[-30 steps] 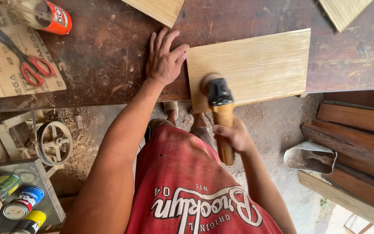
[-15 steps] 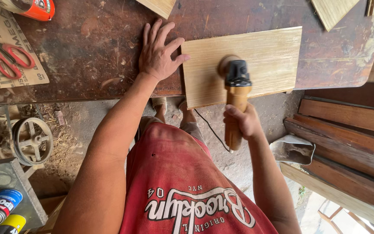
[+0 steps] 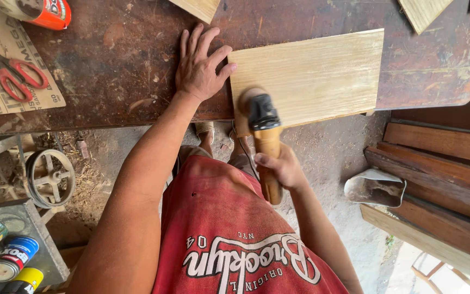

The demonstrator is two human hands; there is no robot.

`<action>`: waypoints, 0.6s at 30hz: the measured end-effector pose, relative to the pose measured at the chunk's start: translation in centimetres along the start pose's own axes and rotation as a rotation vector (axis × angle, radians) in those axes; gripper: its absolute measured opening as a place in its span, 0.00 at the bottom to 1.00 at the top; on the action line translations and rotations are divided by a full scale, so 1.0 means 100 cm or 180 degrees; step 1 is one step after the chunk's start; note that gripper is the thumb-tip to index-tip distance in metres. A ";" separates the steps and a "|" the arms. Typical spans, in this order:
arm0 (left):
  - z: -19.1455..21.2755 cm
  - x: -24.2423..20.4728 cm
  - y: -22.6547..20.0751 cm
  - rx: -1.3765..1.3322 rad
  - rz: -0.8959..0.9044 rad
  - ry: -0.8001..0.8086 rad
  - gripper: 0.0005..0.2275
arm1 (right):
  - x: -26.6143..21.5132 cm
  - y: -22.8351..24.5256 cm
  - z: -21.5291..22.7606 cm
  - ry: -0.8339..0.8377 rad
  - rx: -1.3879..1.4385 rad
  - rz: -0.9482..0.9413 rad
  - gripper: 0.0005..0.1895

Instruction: The person uses a handheld electric sander to smooth the surface of a rectangular wooden board on a workbench. They hold the board with the left hand and move the sander across the surface in repeated passes, then flip the board to sand the other side.

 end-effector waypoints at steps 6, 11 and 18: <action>0.003 -0.001 -0.003 -0.0011 -0.0079 -0.0076 0.18 | 0.001 -0.010 0.021 -0.0253 -0.0282 -0.0325 0.19; 0.002 0.002 0.000 -0.0036 -0.0023 -0.0066 0.12 | 0.001 -0.001 0.065 -0.0660 0.0367 -0.0196 0.20; 0.001 -0.003 0.005 -0.0187 0.0018 -0.0070 0.15 | 0.012 0.015 0.037 -0.0295 -0.0050 -0.0212 0.19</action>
Point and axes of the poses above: each hand's wrist, its own x-axis towards the middle knuckle, its own z-axis out of the back of the hand, y = z × x, the point moved 10 cm from there along x, towards the middle knuckle, and after that the axes turned 7 degrees about -x, right-handed, at the moved point
